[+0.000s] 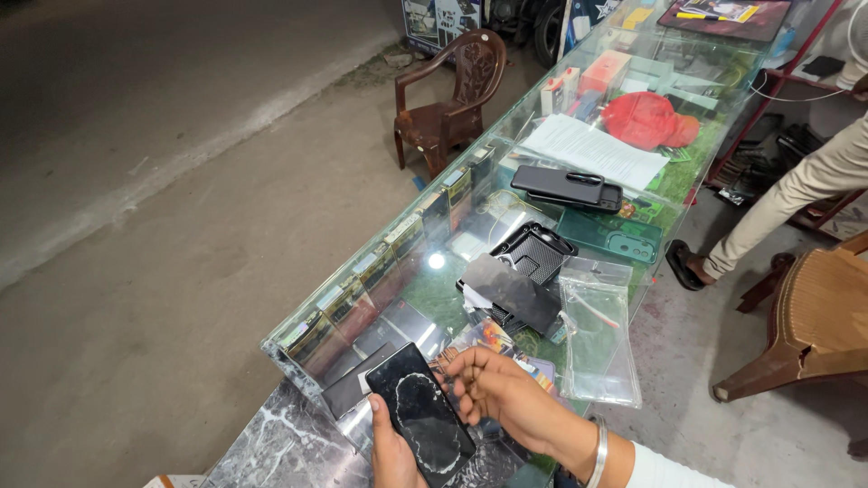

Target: The person holds a smartphone with a cracked screen and repeatedly rubs a small piece of material over the damaged area. The person occasionally lifts the material to inspect the screen. The task does not show the screen being cleaned or the protector being fully applied.

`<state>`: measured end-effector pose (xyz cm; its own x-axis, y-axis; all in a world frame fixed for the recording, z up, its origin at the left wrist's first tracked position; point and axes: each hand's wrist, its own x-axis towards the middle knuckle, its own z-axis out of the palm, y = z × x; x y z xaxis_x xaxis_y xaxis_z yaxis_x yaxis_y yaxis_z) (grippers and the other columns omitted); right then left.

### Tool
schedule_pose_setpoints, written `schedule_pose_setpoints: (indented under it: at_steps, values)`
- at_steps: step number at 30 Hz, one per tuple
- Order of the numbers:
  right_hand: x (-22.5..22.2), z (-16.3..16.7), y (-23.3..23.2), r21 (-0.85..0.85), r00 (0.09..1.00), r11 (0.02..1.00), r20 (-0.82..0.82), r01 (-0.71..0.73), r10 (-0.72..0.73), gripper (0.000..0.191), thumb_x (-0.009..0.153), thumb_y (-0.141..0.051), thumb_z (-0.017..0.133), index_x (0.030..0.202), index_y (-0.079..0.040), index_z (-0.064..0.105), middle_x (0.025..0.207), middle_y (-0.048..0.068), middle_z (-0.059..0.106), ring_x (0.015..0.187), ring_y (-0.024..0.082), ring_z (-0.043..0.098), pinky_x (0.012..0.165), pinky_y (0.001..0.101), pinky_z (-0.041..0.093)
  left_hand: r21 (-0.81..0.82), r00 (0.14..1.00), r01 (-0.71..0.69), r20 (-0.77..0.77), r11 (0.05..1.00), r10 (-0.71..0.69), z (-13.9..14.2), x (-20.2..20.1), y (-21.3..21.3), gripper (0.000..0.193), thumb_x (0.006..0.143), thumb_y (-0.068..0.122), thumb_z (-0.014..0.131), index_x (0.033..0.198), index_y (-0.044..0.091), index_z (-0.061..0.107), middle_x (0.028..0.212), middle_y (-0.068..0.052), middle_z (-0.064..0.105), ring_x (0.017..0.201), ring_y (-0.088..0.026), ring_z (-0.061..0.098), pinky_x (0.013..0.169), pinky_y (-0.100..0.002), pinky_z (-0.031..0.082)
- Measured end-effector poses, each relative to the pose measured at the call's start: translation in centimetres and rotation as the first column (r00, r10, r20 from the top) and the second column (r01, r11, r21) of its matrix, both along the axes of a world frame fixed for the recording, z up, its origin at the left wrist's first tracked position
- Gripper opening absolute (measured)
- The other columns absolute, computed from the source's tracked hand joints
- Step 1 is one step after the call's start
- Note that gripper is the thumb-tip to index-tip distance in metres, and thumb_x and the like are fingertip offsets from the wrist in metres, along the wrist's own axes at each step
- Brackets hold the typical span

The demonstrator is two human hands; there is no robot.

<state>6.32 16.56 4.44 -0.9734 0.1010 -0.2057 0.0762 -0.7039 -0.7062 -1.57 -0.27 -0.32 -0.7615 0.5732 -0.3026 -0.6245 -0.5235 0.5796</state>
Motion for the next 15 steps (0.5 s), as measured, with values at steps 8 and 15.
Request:
schedule_pose_setpoints:
  at_steps: [8,15]
  values:
    - [1.4,3.5,-1.7,0.948,0.951,0.072,-0.309,0.31,-0.028,0.031,0.077,-0.022,0.086,0.104,-0.007,0.078,0.087,0.008,0.066,0.08,0.026,0.066,0.067,0.0362,0.053,-0.032,0.995,-0.057,0.083,0.998,0.059,-0.6,0.0,0.0,0.069,0.102,0.056,0.033,0.128,-0.001,0.061,0.119,-0.019,0.071,0.108,-0.031,0.068,0.097,-0.045,0.053]
    - [0.4,4.3,-2.2,0.917,0.923,-0.113,-0.382,0.383,0.036,0.011,0.086,-0.018,0.079,0.091,-0.009,0.075,0.085,0.007,0.064,0.082,0.028,0.065,0.071,0.0394,0.054,0.014,0.999,-0.008,0.039,1.0,0.007,-0.2,-0.2,0.1,0.073,0.101,0.059,0.034,0.131,-0.003,0.058,0.124,-0.019,0.069,0.111,-0.031,0.067,0.098,-0.046,0.052]
